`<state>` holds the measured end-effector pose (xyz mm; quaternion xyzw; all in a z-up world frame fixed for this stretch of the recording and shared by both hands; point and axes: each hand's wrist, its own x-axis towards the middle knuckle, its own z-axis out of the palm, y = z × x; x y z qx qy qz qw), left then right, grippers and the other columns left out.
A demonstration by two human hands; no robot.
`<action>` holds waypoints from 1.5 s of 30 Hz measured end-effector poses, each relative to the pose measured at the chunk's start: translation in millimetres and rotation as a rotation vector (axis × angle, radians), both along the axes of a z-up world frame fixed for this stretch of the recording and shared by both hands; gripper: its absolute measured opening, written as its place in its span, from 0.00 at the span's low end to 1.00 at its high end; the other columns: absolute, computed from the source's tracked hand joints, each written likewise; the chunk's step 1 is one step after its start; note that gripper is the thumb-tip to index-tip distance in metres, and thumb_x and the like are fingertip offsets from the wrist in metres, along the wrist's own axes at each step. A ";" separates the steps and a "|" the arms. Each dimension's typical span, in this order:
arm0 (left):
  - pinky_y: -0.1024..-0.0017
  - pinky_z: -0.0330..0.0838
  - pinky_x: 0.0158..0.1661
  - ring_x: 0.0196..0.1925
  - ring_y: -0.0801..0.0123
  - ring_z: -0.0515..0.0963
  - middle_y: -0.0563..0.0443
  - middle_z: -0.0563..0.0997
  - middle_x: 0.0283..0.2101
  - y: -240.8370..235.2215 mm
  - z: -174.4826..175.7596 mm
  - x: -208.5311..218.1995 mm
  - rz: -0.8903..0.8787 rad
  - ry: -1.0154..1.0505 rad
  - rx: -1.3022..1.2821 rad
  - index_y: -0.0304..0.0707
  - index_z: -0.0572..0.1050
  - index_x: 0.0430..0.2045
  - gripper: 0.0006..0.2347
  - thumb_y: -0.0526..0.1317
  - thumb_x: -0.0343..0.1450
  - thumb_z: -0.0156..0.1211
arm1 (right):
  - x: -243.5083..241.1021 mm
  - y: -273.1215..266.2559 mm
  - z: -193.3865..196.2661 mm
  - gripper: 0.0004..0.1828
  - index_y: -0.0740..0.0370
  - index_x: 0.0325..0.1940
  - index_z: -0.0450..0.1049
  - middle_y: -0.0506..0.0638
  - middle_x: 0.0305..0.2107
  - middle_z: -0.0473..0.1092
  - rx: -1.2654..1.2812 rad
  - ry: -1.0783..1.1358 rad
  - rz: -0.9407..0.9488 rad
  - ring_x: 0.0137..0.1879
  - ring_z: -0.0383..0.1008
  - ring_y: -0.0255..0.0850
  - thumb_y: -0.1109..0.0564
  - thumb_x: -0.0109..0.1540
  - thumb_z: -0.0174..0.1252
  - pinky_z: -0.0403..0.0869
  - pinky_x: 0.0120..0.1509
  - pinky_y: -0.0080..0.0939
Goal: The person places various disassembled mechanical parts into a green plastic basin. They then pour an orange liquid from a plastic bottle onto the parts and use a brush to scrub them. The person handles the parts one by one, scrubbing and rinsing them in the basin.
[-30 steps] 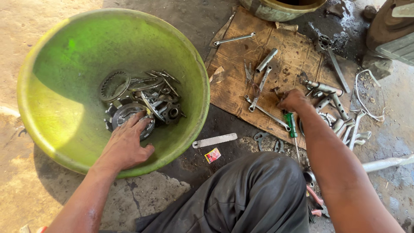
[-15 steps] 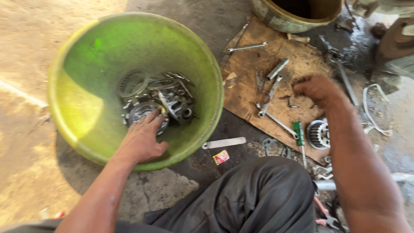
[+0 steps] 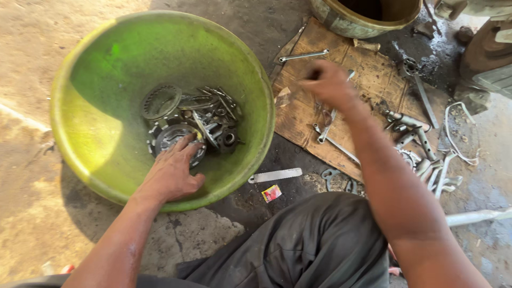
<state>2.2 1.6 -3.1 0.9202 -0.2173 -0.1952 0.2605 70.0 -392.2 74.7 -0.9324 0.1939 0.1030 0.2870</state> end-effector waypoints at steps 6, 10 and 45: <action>0.55 0.53 0.69 0.74 0.51 0.57 0.44 0.56 0.74 -4.8 -0.6 1.8 0.002 -0.018 0.019 0.42 0.64 0.64 0.36 0.45 0.58 0.67 | -78.2 -165.2 -98.0 0.47 0.49 0.74 0.64 0.60 0.70 0.54 -0.497 0.185 0.400 0.73 0.55 0.64 0.68 0.51 0.64 0.57 0.72 0.73; 0.56 0.53 0.69 0.73 0.51 0.59 0.44 0.58 0.74 -6.4 -5.9 0.0 0.002 -0.036 0.028 0.42 0.65 0.64 0.35 0.45 0.58 0.67 | -116.0 -191.2 -130.4 0.22 0.54 0.63 0.73 0.55 0.63 0.67 -0.513 0.265 -0.012 0.60 0.75 0.52 0.62 0.64 0.58 0.77 0.64 0.50; 0.49 0.54 0.76 0.80 0.43 0.59 0.36 0.62 0.75 15.7 -6.5 11.8 0.291 -0.601 -0.350 0.38 0.65 0.69 0.27 0.49 0.76 0.60 | -41.6 61.7 13.9 0.31 0.54 0.64 0.72 0.55 0.58 0.70 0.020 -0.132 0.606 0.48 0.80 0.41 0.47 0.58 0.69 0.77 0.56 0.46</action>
